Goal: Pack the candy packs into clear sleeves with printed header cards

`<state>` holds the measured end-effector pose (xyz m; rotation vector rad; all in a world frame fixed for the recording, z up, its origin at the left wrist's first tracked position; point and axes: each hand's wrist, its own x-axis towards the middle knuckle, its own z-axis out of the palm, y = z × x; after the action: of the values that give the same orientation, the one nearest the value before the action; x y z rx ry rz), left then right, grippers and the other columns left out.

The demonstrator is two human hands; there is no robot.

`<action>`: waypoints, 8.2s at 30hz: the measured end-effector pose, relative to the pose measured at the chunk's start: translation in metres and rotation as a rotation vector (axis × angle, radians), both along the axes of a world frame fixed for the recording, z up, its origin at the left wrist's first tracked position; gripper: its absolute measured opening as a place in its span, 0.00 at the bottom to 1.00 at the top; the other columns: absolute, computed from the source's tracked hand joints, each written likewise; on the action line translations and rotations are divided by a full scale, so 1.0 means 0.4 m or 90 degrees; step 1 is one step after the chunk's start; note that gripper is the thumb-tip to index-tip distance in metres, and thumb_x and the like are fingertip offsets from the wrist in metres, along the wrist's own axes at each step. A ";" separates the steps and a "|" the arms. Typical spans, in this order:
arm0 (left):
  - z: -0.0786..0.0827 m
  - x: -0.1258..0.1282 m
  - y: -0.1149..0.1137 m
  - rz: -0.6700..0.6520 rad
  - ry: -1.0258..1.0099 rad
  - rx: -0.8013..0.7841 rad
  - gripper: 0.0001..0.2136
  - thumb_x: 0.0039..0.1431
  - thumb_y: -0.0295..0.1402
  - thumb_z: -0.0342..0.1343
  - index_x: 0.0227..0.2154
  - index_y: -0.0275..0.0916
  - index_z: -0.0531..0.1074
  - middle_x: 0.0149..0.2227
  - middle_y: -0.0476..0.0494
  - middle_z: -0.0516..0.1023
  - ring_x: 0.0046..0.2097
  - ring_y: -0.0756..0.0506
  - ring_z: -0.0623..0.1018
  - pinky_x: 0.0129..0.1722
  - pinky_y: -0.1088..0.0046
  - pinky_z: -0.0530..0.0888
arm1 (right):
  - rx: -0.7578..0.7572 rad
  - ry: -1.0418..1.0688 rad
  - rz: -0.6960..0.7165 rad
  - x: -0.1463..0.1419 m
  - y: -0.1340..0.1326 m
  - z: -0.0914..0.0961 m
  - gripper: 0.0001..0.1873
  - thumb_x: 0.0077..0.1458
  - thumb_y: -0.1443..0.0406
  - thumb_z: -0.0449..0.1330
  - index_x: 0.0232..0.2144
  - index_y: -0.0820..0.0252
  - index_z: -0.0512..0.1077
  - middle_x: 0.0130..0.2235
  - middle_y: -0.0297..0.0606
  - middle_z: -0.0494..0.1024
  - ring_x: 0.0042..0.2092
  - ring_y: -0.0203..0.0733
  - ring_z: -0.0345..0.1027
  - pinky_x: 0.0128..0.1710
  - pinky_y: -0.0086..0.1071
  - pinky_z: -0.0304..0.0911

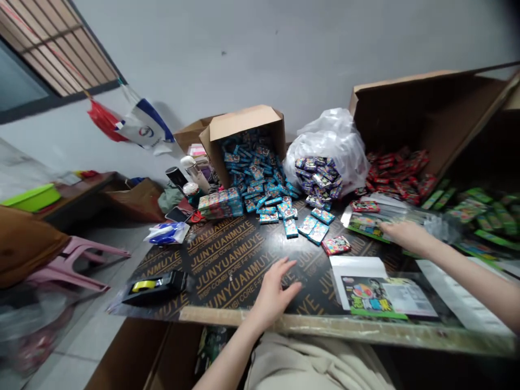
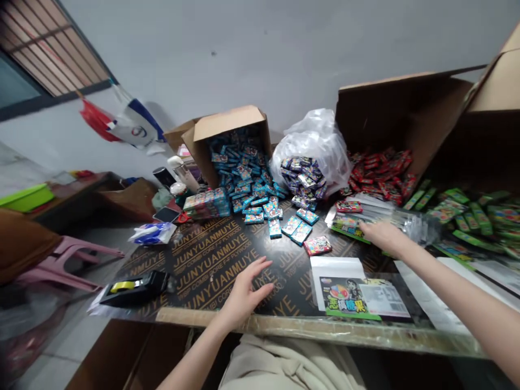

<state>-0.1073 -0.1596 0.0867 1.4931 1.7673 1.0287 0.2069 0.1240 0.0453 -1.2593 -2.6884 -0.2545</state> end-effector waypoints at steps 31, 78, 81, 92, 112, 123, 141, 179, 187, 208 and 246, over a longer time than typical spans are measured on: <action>0.056 0.061 -0.095 -0.208 -0.650 -0.181 0.27 0.39 0.36 0.60 0.47 0.39 0.69 0.47 0.41 0.72 0.50 0.37 0.68 0.49 0.61 0.62 | -0.340 0.645 0.140 -0.315 -0.574 0.213 0.18 0.40 0.62 0.66 0.34 0.58 0.67 0.33 0.34 0.68 0.36 0.39 0.63 0.38 0.32 0.59; -0.063 0.024 0.009 -0.116 -0.344 -0.018 0.10 0.51 0.36 0.55 0.33 0.35 0.73 0.30 0.47 0.74 0.33 0.48 0.71 0.36 0.75 0.67 | -0.655 0.900 0.019 -0.378 -0.481 0.049 0.26 0.43 0.54 0.62 0.44 0.58 0.66 0.41 0.36 0.75 0.41 0.42 0.68 0.42 0.35 0.63; -0.051 0.056 0.017 -0.114 -0.454 -0.028 0.12 0.47 0.34 0.59 0.35 0.35 0.73 0.33 0.46 0.76 0.36 0.46 0.73 0.39 0.73 0.68 | -0.584 1.105 -0.117 -0.412 -0.471 0.096 0.24 0.50 0.47 0.51 0.37 0.59 0.71 0.36 0.37 0.76 0.35 0.40 0.69 0.36 0.32 0.63; 0.070 0.057 0.078 0.079 -0.696 0.005 0.10 0.43 0.30 0.60 0.31 0.34 0.76 0.33 0.41 0.79 0.38 0.44 0.77 0.41 0.70 0.71 | -0.722 1.135 -0.045 -0.421 -0.508 0.158 0.03 0.41 0.69 0.59 0.23 0.59 0.73 0.26 0.32 0.76 0.30 0.36 0.69 0.32 0.28 0.63; 0.148 0.018 0.049 -0.059 -0.051 0.192 0.04 0.49 0.31 0.59 0.24 0.36 0.76 0.25 0.44 0.78 0.28 0.47 0.77 0.28 0.75 0.73 | -0.498 0.589 0.183 -0.315 -0.462 0.240 0.10 0.50 0.62 0.59 0.28 0.63 0.76 0.24 0.36 0.77 0.24 0.36 0.68 0.23 0.26 0.61; 0.101 -0.018 0.038 -0.114 0.093 0.323 0.04 0.50 0.27 0.57 0.28 0.38 0.76 0.34 0.43 0.79 0.35 0.48 0.77 0.37 0.73 0.73 | -0.306 0.604 0.275 -0.258 -0.478 0.185 0.16 0.53 0.65 0.57 0.46 0.54 0.70 0.51 0.39 0.70 0.52 0.43 0.62 0.54 0.40 0.55; -0.093 -0.111 0.050 0.148 0.207 0.078 0.13 0.48 0.41 0.55 0.34 0.38 0.74 0.42 0.39 0.74 0.46 0.40 0.71 0.47 0.63 0.66 | -0.320 0.370 -0.118 -0.047 -0.222 -0.060 0.11 0.38 0.60 0.64 0.21 0.62 0.70 0.25 0.36 0.70 0.32 0.42 0.63 0.34 0.34 0.58; -0.018 0.057 0.056 0.185 -0.601 0.036 0.18 0.37 0.32 0.66 0.32 0.37 0.66 0.19 0.55 0.73 0.21 0.52 0.72 0.22 0.79 0.69 | -0.655 0.922 -0.111 -0.209 -0.492 0.095 0.40 0.40 0.61 0.65 0.55 0.50 0.53 0.32 0.31 0.71 0.25 0.31 0.65 0.23 0.25 0.62; -0.032 0.064 0.031 0.203 -0.467 0.071 0.22 0.43 0.34 0.63 0.40 0.38 0.62 0.20 0.55 0.72 0.21 0.53 0.71 0.22 0.82 0.66 | -0.668 0.929 -0.143 -0.235 -0.536 0.059 0.36 0.42 0.62 0.65 0.53 0.57 0.56 0.16 0.21 0.63 0.19 0.29 0.56 0.20 0.22 0.56; 0.005 0.078 0.007 0.155 -0.359 0.129 0.16 0.42 0.32 0.63 0.29 0.40 0.60 0.25 0.54 0.69 0.28 0.52 0.73 0.30 0.78 0.70 | -0.601 0.882 -0.084 -0.212 -0.534 0.098 0.19 0.41 0.64 0.64 0.40 0.59 0.73 0.33 0.37 0.77 0.32 0.39 0.70 0.33 0.31 0.66; 0.011 0.062 0.022 0.022 -0.265 -0.050 0.11 0.46 0.37 0.58 0.21 0.32 0.74 0.20 0.48 0.72 0.23 0.51 0.68 0.23 0.78 0.62 | -0.672 0.708 -0.014 -0.203 -0.510 0.090 0.13 0.44 0.57 0.61 0.26 0.63 0.71 0.25 0.34 0.71 0.27 0.35 0.62 0.27 0.27 0.57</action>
<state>-0.0826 -0.1508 0.0911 1.1069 1.5198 1.1751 0.1259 -0.0801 0.0811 -1.0411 -1.7001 1.5307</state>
